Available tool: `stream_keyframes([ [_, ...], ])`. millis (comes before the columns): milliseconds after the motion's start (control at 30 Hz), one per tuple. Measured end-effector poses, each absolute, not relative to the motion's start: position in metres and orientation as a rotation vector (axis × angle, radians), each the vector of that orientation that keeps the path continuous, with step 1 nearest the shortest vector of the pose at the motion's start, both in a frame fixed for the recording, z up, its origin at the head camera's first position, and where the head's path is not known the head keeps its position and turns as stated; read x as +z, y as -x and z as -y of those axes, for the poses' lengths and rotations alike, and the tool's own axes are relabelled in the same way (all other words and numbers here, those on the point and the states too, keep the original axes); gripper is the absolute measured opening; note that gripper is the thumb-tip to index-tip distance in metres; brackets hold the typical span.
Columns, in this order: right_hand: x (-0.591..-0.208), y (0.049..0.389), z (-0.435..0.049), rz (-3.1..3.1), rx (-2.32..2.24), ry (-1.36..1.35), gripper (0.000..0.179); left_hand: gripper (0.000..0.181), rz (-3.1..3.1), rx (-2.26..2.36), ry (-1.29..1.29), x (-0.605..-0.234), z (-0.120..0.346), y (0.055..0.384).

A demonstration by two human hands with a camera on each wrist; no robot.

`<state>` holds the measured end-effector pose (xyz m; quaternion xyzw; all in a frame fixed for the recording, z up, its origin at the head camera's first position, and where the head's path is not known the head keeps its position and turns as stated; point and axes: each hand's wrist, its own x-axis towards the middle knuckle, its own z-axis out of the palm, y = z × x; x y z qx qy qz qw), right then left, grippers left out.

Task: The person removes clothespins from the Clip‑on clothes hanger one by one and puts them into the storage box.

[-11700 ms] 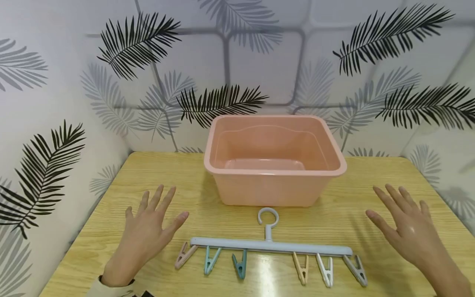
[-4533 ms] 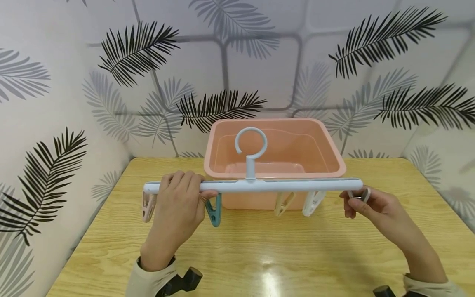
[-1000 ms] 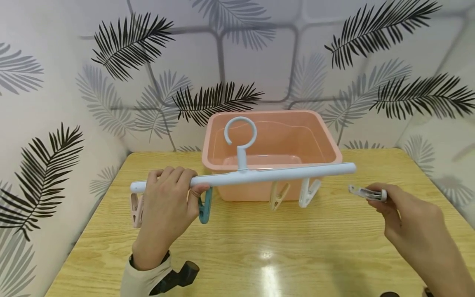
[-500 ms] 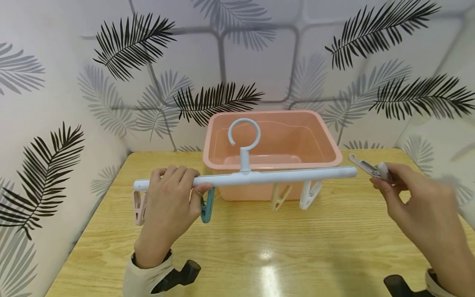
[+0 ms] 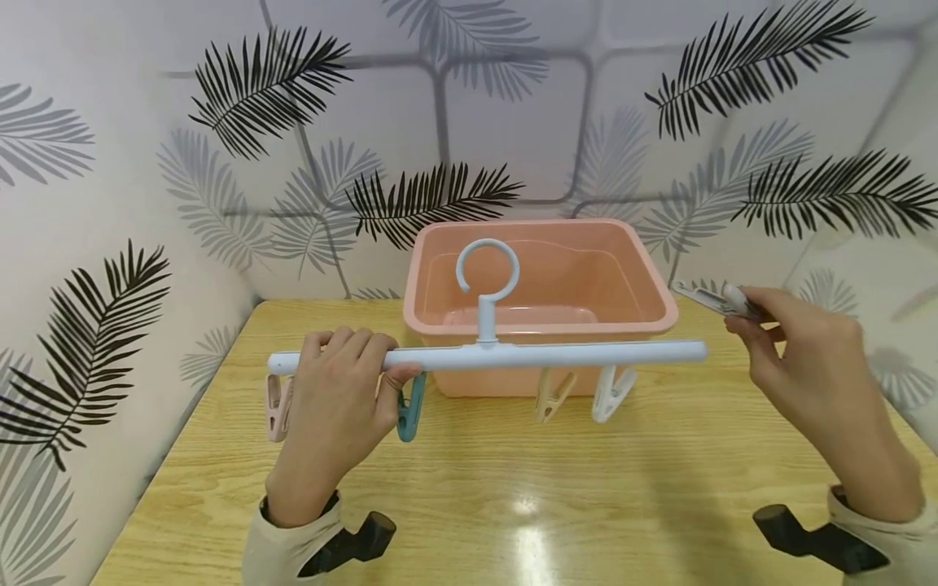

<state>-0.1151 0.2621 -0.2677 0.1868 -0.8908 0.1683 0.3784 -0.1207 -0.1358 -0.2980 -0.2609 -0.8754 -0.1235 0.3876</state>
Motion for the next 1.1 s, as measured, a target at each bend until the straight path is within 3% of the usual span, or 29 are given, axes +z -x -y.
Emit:
stream_keyframes([
  [333,-0.273,0.14,-0.262,2.328,0.411,-0.559,0.029,0.058,2.227,-0.3,0.68,-0.301,0.135,0.122],
  [533,-0.274,0.152,-0.261,2.348,0.414,-0.583,0.028,0.044,2.229,-0.295,0.684,-0.3,0.136,0.124],
  [767,-0.274,0.167,-0.26,2.34,0.428,-0.628,0.031,0.057,2.245,-0.283,0.674,-0.3,0.137,0.123],
  [1100,-0.279,0.184,-0.264,2.34,0.459,-0.667,0.028,0.053,2.227,-0.308,0.706,-0.303,0.134,0.127],
])
